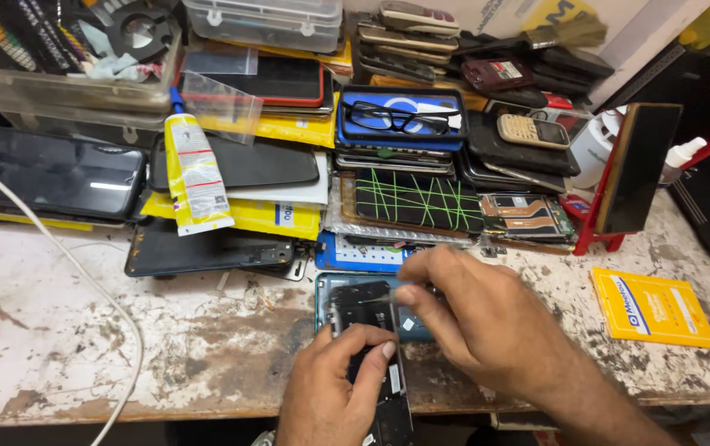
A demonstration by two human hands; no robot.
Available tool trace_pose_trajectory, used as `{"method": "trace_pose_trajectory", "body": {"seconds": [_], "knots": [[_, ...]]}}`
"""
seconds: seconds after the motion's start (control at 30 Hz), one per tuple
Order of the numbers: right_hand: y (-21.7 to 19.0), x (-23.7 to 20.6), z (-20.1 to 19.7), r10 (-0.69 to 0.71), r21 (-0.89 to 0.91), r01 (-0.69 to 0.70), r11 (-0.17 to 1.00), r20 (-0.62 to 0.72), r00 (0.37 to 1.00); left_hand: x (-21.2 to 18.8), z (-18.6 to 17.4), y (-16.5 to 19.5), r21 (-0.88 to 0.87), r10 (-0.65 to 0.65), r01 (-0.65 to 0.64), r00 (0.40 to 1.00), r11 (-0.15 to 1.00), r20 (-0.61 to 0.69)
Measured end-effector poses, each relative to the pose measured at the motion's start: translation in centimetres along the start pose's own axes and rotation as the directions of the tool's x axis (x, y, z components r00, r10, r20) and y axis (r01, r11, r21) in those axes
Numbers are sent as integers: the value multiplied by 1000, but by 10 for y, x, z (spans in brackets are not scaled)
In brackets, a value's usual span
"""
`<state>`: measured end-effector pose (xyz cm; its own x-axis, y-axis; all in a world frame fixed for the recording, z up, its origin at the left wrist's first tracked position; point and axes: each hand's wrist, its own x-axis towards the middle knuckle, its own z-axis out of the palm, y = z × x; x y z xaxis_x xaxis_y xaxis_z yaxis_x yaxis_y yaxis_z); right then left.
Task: The person uses a screwdriver and a small prying tool to remove internal components from a mobile phone chassis, then places a SIM tray into the device before handling the phone case.
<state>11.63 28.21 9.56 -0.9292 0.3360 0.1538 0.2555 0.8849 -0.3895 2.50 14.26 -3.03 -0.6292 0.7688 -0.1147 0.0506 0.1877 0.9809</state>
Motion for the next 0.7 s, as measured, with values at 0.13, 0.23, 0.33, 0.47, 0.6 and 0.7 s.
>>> {"method": "trace_pose_trajectory", "body": {"seconds": [0.13, 0.23, 0.33, 0.47, 0.6, 0.7], "knots": [[10, -5, 1, -252, 140, 241, 960, 72, 965, 1, 2, -4, -19, 194, -196, 978, 980, -80], [17, -8, 5, -101, 29, 99, 995, 62, 993, 0, 3, -6, -8, 173, -174, 983, 985, -59], [22, -8, 4, -378, 160, 371, 915, 14, 926, 2, 1, -8, -1, 221, -222, 973, 975, -69], [15, -3, 4, -139, 94, 133, 987, 56, 989, 2, 0, -6, -5, 129, -129, 991, 992, -38], [2, 3, -7, -436, 221, 417, 882, 44, 899, 4, -2, -5, -19, 188, -189, 981, 982, -49], [-3, 10, -6, -4, 47, 4, 999, 4, 1000, 4, -1, -5, 23, 78, -78, 997, 997, -16]]}}
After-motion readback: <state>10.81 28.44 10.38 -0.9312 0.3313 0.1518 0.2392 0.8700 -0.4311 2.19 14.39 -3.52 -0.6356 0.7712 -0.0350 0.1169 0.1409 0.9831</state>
